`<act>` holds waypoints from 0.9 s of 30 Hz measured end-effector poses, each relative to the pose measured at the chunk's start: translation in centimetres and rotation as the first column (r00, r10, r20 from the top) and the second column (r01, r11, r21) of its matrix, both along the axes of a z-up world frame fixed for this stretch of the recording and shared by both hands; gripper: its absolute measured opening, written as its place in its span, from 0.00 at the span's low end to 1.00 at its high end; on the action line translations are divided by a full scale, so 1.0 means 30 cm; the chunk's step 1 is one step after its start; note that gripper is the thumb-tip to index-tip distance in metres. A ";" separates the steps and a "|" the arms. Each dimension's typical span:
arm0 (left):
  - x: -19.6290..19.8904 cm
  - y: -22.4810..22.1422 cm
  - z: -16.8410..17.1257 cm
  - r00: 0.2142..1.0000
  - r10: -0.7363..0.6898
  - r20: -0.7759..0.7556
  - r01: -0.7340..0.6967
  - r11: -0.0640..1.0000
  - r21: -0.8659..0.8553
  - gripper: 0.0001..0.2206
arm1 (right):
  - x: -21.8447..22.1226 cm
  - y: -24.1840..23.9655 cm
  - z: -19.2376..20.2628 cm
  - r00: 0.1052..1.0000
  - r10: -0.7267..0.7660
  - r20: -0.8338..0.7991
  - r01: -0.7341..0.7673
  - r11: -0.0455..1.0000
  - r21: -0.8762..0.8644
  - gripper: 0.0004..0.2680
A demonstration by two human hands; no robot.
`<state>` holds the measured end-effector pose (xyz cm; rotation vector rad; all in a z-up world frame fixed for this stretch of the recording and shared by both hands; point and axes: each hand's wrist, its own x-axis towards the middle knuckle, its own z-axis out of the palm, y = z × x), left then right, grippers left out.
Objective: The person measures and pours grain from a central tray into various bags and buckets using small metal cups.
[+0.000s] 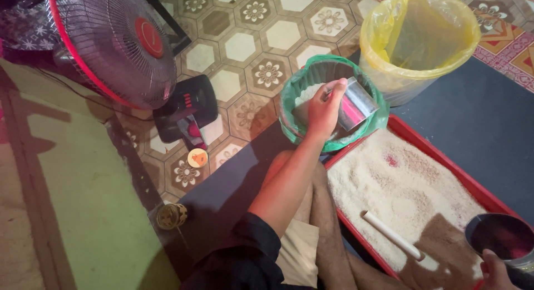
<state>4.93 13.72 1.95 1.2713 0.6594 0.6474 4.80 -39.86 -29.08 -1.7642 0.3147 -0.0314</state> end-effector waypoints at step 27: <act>0.010 0.016 -0.005 0.996 0.004 -0.091 -0.005 1.000 -0.013 0.28 | -0.009 -0.017 -0.012 0.995 0.055 0.084 -0.041 0.986 -0.159 0.15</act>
